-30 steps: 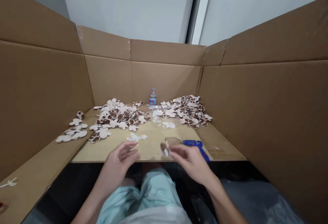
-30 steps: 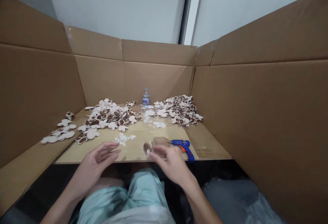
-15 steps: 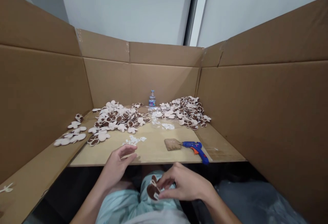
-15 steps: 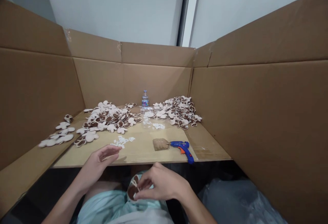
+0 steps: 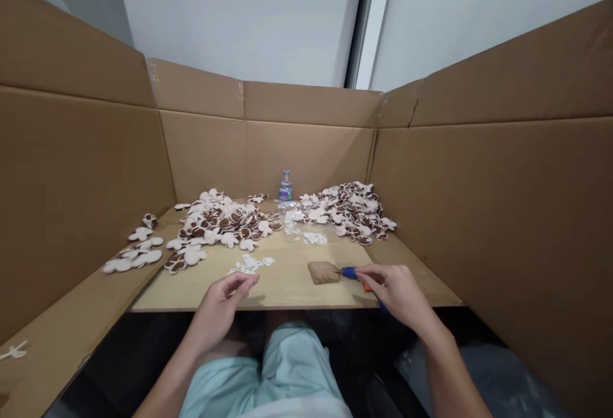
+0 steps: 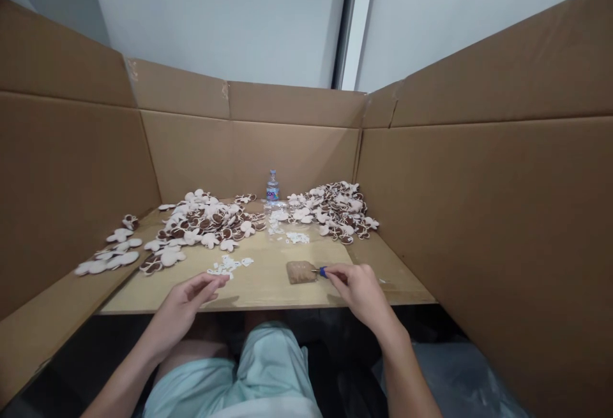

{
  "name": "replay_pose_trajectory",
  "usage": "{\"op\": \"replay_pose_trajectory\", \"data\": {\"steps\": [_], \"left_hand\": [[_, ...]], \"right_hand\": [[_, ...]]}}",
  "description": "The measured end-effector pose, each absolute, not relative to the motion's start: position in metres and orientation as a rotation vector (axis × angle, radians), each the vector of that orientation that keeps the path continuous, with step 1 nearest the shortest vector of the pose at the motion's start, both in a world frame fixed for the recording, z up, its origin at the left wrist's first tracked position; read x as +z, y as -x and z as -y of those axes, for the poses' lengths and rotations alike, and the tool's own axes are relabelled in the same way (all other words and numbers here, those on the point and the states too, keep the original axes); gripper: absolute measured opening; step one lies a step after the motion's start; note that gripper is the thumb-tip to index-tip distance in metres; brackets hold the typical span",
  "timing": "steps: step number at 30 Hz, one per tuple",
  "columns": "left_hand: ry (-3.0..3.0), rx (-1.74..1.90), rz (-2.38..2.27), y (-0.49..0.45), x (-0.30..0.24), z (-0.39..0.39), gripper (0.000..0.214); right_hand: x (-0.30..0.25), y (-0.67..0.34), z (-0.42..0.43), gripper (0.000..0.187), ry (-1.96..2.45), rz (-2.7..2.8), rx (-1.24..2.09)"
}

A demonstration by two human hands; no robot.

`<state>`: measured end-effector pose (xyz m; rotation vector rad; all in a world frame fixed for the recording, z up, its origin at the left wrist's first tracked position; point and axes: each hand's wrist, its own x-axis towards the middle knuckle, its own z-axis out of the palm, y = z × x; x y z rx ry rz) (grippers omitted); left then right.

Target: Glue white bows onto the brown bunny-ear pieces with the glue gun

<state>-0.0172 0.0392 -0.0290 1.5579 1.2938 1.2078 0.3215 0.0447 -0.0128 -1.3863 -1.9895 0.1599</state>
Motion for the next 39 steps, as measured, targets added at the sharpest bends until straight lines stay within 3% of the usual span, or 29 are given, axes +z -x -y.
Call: {"op": "replay_pose_trajectory", "data": {"steps": [6, 13, 15, 21, 27, 39], "left_hand": [[-1.633, 1.076, -1.235, 0.003, -0.027, -0.03, 0.021], [-1.825, 1.081, -1.06, -0.03, -0.017, 0.014, 0.022], [-1.878, 1.138, -1.005, -0.036, -0.013, 0.026, 0.02], [-1.943, 1.278, -0.913, -0.039, -0.008, 0.044, 0.014], [-2.124, 1.335, -0.742, -0.038, -0.005, 0.048, 0.028], [-2.183, 1.307, -0.765, -0.036, 0.001, 0.052, 0.025]], "right_hand": [[-0.029, -0.307, -0.058, 0.02, 1.263, 1.962, 0.131], [-0.028, -0.252, -0.014, 0.008, 0.547, 2.073, -0.088], [-0.027, -0.242, 0.001, 0.013, 0.453, 2.05, -0.069], [-0.029, -0.238, 0.024, 0.024, 0.424, 1.964, 0.021], [-0.03, -0.242, 0.031, 0.007, 0.464, 1.984, 0.122], [-0.017, -0.237, 0.038, 0.016, 0.448, 1.936, 0.193]]}}
